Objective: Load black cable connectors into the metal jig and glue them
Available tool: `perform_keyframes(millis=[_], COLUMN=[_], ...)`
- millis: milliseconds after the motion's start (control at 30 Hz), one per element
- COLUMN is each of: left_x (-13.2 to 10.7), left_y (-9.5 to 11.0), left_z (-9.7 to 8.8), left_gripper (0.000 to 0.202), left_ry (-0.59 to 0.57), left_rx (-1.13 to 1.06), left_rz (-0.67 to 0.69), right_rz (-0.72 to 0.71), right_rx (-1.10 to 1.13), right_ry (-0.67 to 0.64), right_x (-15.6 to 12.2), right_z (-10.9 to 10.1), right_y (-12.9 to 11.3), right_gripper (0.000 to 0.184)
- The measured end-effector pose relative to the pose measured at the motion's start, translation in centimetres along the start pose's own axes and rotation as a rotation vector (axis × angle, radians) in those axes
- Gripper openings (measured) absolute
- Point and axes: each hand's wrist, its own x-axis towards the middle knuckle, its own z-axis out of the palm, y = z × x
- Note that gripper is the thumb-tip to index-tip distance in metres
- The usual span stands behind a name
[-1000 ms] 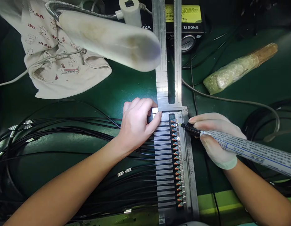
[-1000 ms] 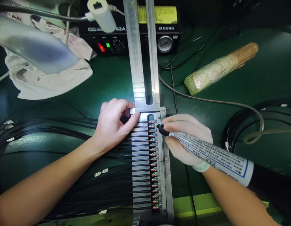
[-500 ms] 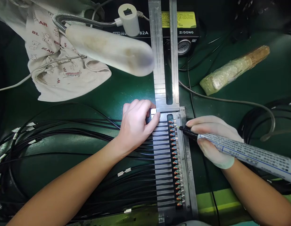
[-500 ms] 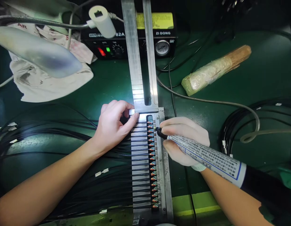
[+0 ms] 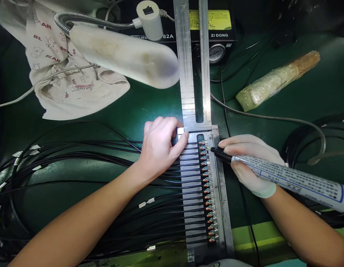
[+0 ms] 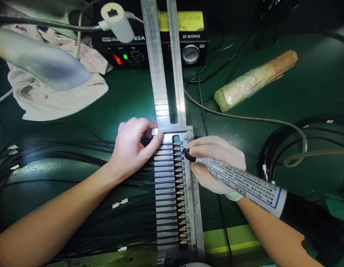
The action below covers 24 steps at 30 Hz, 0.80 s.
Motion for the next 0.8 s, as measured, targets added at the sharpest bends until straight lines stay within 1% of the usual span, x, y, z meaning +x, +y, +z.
perform_keyframes(millis=[267, 433, 500, 600, 667, 800], left_x=[0.0, 0.0, 0.0, 0.0, 0.0, 0.0], left_y=[0.0, 0.1, 0.1, 0.1, 0.1, 0.2], left_z=[-0.1, -0.1, -0.1, -0.2, -0.2, -0.5], left_gripper=[0.015, 0.016, 0.016, 0.016, 0.017, 0.018], left_ry=[-0.004, -0.013, -0.012, -0.018, -0.025, -0.023], left_rx=[-0.002, -0.008, -0.013, -0.014, -0.011, -0.013], left_rz=[0.004, -0.005, -0.003, -0.006, -0.007, 0.008], right_rz=[-0.021, 0.006, 0.027, 0.116, 0.213, 0.385], right_rx=[0.031, 0.043, 0.066, 0.16, 0.307, 0.61], right_ry=[-0.001, -0.005, 0.012, 0.134, 0.211, 0.254], right_x=[-0.1, -0.2, -0.4, -0.7, -0.7, -0.4], right_z=[-0.2, -0.1, 0.0, 0.4, 0.5, 0.4], right_y=[0.1, 0.0, 0.1, 0.5, 0.8, 1.2], right_gripper=[0.027, 0.027, 0.026, 0.017, 0.014, 0.019])
